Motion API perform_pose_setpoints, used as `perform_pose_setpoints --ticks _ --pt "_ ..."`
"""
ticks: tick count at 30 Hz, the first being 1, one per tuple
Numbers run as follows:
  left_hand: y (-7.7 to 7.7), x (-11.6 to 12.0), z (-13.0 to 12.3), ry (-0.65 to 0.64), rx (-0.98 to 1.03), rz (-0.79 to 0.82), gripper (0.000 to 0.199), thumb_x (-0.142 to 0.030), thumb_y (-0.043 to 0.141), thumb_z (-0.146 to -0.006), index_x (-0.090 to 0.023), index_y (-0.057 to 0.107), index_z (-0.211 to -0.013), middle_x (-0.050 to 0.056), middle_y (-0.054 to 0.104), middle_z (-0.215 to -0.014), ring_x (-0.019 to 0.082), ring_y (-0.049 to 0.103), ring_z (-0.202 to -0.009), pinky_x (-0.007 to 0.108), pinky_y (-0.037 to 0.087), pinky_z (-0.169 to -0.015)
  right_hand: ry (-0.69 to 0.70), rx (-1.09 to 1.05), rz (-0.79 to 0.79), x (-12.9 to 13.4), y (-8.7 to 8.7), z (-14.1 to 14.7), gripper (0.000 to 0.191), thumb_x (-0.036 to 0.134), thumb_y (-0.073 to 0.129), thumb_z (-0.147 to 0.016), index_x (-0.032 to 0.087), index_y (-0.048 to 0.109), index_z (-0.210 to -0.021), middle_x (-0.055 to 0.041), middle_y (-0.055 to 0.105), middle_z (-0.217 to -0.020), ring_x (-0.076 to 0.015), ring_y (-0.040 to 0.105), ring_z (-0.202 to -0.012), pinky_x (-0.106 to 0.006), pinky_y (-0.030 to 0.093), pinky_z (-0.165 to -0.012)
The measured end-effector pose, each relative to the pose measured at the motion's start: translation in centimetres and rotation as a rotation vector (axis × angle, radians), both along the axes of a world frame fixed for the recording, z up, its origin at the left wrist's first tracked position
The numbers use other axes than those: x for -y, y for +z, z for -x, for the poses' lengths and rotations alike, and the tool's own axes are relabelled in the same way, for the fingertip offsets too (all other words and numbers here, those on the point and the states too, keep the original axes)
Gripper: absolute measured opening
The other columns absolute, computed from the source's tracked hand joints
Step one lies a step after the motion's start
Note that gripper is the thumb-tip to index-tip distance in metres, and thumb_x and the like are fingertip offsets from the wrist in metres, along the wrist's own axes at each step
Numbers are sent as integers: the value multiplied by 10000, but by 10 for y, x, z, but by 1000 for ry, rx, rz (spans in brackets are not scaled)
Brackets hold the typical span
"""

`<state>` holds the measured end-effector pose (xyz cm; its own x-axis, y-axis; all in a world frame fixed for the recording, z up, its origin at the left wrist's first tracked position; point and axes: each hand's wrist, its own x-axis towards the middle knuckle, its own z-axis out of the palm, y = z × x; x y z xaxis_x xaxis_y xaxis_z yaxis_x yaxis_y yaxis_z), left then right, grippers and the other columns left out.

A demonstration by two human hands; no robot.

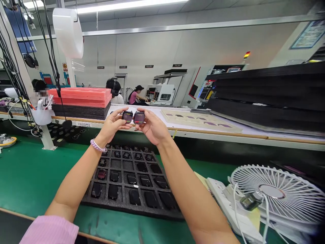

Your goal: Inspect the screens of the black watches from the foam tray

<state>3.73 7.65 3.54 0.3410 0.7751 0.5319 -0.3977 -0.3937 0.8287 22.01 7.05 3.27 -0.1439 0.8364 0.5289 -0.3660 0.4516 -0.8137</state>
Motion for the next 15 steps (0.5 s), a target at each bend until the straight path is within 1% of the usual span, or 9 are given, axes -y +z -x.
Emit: perform_pose_setpoints --ticks 4,7,11,15 --pt "14 -6 -3 45 -13 -103 645 -178 698 -695 -194 545 -1321 10 667 -969 126 713 -736 277 618 -774 5 -5 -50 -6 19 0 434 522 778 -766 228 624 -1045 -3 660 -823 -144 591 -600 -282 510 -549" --pt "18 -7 -5 106 -5 -184 645 -183 714 -699 -212 552 -1323 20 667 -993 121 697 -744 282 613 -778 31 28 -86 -2 29 0 416 431 763 -750 230 608 -1079 4 668 -846 -147 604 -615 -302 537 -588" --pt "20 -7 -8 136 35 -241 622 -180 726 -692 -219 571 -1294 16 666 -980 112 681 -726 275 601 -777 29 75 -132 4 34 -1 493 265 762 -668 240 583 -1127 11 687 -901 -151 627 -653 -312 554 -637" --pt "20 -6 -10 165 60 -267 609 -182 733 -692 -217 577 -1279 12 660 -964 101 658 -704 269 593 -767 6 141 -167 9 34 -2 534 233 758 -668 256 574 -1169 15 673 -917 -171 654 -704 -352 579 -708"
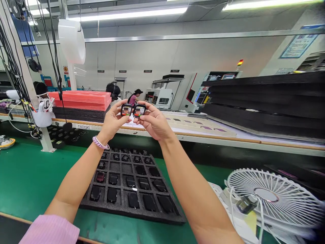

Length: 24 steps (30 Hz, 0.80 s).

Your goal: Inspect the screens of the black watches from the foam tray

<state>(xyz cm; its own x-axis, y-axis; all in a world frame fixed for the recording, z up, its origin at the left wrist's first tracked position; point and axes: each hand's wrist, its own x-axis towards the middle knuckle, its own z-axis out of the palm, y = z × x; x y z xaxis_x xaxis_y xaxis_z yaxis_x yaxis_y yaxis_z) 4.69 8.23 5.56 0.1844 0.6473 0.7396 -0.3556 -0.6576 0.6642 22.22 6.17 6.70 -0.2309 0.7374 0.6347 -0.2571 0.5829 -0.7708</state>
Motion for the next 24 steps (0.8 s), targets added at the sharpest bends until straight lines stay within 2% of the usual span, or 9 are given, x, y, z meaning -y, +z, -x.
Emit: perform_pose_setpoints --ticks 10,14,19,24 --pt "2 1 2 -4 21 13 587 -178 756 -695 -206 583 -1254 -6 650 -900 97 652 -648 238 583 -686 -18 29 -43 1 -2 3 560 306 820 -702 261 564 -1199 15 642 -890 -178 658 -725 -342 575 -711" --pt "-4 8 4 -11 -7 17 594 -185 770 -693 -213 588 -1258 -7 657 -898 93 641 -670 227 587 -691 -39 23 -45 5 -11 5 551 285 785 -697 265 558 -1199 16 640 -909 -168 646 -716 -349 582 -728" --pt "-34 28 9 19 -75 90 591 -215 768 -722 -213 577 -1282 31 664 -1007 110 677 -710 231 602 -711 -30 -19 45 23 -44 9 534 196 700 -664 266 584 -1180 12 658 -896 -169 648 -706 -328 569 -689" --pt "-69 40 12 36 -109 185 561 -273 769 -747 -190 581 -1269 52 662 -1041 95 671 -659 218 602 -664 -40 -39 140 36 -80 13 504 239 737 -694 245 599 -1179 5 647 -849 -180 642 -685 -339 549 -669"
